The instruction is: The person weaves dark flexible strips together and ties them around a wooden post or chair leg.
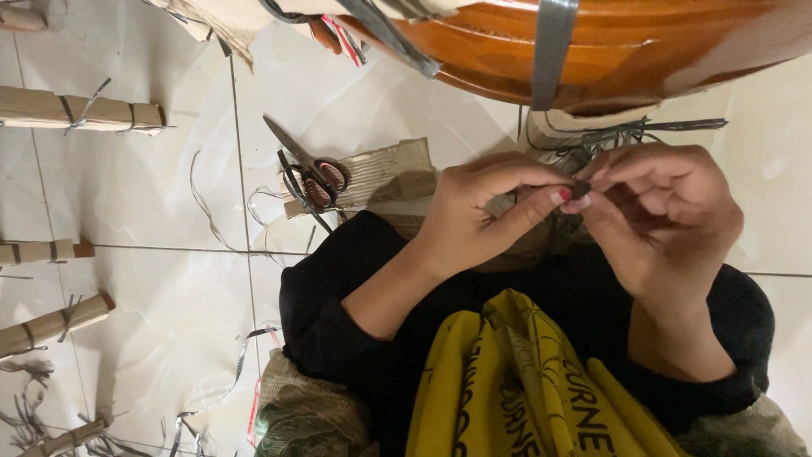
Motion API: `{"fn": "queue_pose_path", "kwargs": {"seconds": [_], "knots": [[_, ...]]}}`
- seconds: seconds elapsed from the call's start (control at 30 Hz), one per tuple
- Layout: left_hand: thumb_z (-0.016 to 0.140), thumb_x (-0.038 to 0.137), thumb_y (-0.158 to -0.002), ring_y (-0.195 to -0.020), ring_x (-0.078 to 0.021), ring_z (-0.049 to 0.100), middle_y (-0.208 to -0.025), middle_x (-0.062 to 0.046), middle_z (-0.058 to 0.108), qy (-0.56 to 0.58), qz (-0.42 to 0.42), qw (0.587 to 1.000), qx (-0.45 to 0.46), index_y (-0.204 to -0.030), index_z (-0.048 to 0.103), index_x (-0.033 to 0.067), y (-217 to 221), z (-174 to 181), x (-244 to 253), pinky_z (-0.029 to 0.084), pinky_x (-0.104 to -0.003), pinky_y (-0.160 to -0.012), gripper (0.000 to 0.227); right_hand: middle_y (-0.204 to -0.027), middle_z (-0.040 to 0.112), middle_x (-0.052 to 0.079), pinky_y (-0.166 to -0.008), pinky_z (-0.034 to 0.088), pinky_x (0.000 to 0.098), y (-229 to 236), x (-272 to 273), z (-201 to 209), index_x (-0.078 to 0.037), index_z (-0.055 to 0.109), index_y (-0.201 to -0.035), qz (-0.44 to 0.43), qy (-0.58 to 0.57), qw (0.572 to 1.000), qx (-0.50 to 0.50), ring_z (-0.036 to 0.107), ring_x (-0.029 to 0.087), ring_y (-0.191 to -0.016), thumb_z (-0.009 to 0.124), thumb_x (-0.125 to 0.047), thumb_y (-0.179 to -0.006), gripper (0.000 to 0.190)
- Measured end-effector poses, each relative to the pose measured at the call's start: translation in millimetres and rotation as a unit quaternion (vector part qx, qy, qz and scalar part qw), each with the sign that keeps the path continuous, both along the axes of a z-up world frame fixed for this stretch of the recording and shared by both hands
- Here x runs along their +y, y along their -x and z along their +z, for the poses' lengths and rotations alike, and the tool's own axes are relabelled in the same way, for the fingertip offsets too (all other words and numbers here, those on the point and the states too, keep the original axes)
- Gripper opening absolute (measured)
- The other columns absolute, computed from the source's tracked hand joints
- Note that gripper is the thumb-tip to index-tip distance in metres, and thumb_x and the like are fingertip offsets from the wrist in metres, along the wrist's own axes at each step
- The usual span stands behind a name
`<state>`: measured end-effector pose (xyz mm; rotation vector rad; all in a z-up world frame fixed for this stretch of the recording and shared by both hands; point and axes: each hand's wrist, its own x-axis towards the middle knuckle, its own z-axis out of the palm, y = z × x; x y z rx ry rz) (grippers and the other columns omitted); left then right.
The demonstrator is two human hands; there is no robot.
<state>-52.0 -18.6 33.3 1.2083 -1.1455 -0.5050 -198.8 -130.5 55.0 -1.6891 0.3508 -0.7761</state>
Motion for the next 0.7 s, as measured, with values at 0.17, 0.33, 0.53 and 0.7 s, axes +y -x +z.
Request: {"fn": "queue_pose_path", "kwargs": {"seconds": [0.17,0.33,0.53,0.7], "knots": [[0.06,0.012,-0.108,-0.103,-0.0265,0.077,-0.112,-0.01,0.074,-0.027,0.009,0.998,-0.048,-0.12,0.066,0.0061,0,-3,4,0.067,-0.037,-0.095,0.015,-0.105,0.067,0.024,-0.087,0.056,0.0363,-4,-3,0,0.013,0.063,-0.112,-0.023,0.134,0.989,0.054,0.068,0.03,-0.095,0.07,0.015,-0.102,0.012],[0.066,0.013,-0.103,-0.107,-0.0294,0.077,-0.116,-0.015,0.074,-0.046,0.022,0.997,-0.056,-0.119,0.067,0.0024,5,-4,4,0.066,-0.039,-0.098,0.019,-0.104,0.068,0.025,-0.087,0.053,0.0422,-6,-3,-7,0.01,0.07,-0.102,-0.06,0.24,0.967,0.057,0.066,0.034,-0.095,0.075,0.001,-0.104,0.01],[0.073,0.017,-0.101,-0.106,-0.0218,0.075,-0.114,-0.006,0.073,-0.038,0.064,0.996,-0.058,-0.118,0.067,0.0094,3,7,5,0.065,-0.034,-0.1,0.02,-0.101,0.068,0.022,-0.086,0.054,0.0416,-6,-3,-12,0.008,0.069,-0.101,-0.048,0.249,0.967,0.039,0.065,0.03,-0.091,0.077,-0.003,-0.103,0.014],[0.071,0.007,-0.1,-0.102,-0.0206,0.071,-0.108,-0.007,0.07,-0.005,0.041,0.999,-0.018,-0.111,0.064,0.0071,0,13,6,0.061,-0.033,-0.097,0.013,-0.095,0.063,0.019,-0.079,0.048,0.0315,-6,8,-4,0.009,0.062,-0.097,-0.023,0.097,0.993,0.066,0.061,0.024,-0.084,0.066,0.021,-0.099,0.013]]}}
